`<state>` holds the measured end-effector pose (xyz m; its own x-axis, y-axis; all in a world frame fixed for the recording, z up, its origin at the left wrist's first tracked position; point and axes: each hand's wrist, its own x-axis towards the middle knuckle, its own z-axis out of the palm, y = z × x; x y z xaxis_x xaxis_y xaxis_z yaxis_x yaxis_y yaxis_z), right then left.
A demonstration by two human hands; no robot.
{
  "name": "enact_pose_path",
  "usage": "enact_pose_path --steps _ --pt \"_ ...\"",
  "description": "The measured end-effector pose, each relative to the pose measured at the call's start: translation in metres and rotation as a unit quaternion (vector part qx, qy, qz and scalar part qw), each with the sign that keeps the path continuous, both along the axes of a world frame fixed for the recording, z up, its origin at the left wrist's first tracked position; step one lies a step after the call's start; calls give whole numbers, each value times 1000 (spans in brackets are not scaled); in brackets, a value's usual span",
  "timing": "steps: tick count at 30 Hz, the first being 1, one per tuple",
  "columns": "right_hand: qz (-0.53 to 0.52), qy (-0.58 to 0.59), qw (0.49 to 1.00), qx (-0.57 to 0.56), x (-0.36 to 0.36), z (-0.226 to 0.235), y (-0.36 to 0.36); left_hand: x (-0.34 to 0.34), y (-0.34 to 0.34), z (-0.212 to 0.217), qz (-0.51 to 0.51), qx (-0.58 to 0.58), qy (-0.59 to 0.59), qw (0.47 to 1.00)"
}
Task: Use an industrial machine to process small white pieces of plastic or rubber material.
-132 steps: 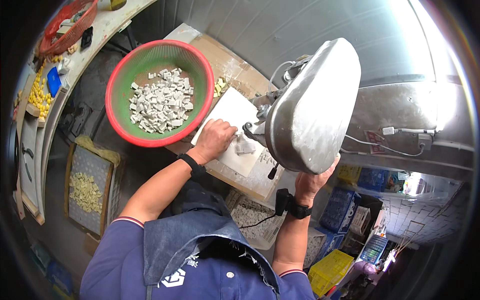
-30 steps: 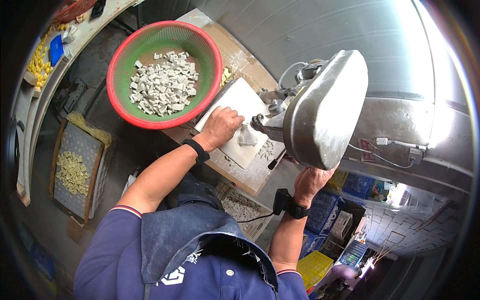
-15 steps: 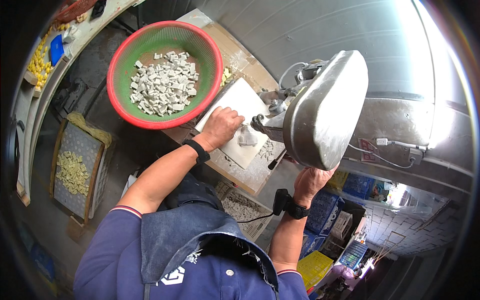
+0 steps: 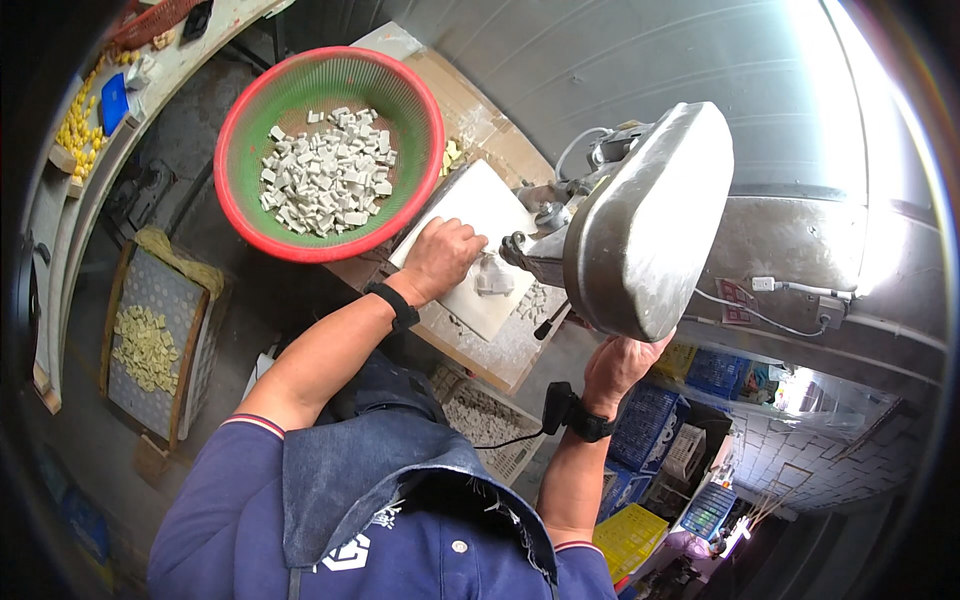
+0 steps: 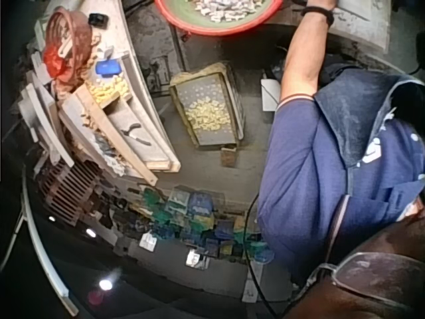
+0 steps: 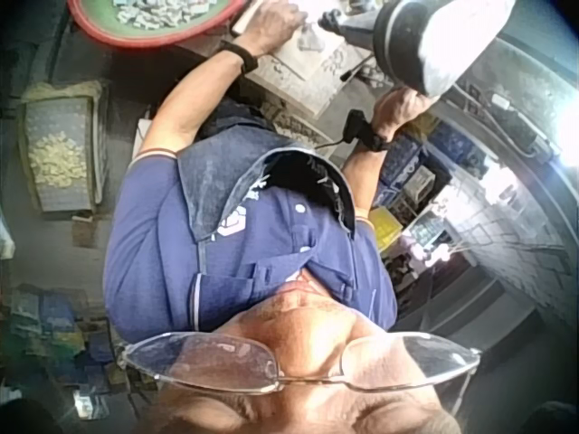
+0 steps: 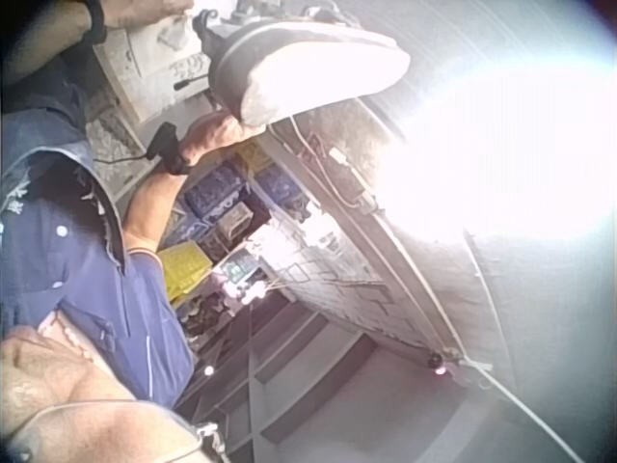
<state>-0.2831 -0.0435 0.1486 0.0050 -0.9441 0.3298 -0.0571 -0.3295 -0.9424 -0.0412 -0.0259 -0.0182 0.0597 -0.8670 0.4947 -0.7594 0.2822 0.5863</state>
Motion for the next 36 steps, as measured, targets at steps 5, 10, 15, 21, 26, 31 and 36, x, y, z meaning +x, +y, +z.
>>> enact_pose_path --steps 5,10,15,21,26,31,36 --pt "-38 12 999 -17 8 2 5 0 0 0 -3 2 2 1000" --pt "-55 -1 998 -24 9 -1 5 1 0 0 -1 2 4 1000" --pt "-58 7 998 -30 8 -2 5 1 1 -1 -1 2 5 1000" --pt "-45 3 999 -28 3 -4 4 0 1 0 -3 3 -1 1000" --pt "-59 -14 997 -39 4 -6 1 1 1 0 -2 -3 3 1000" --pt "-17 6 1000 -14 -17 -13 -1 1 1 1 -5 1 1 1000" --pt "-19 13 1000 -13 -16 -12 0 2 1 2 -6 3 -2 1000"
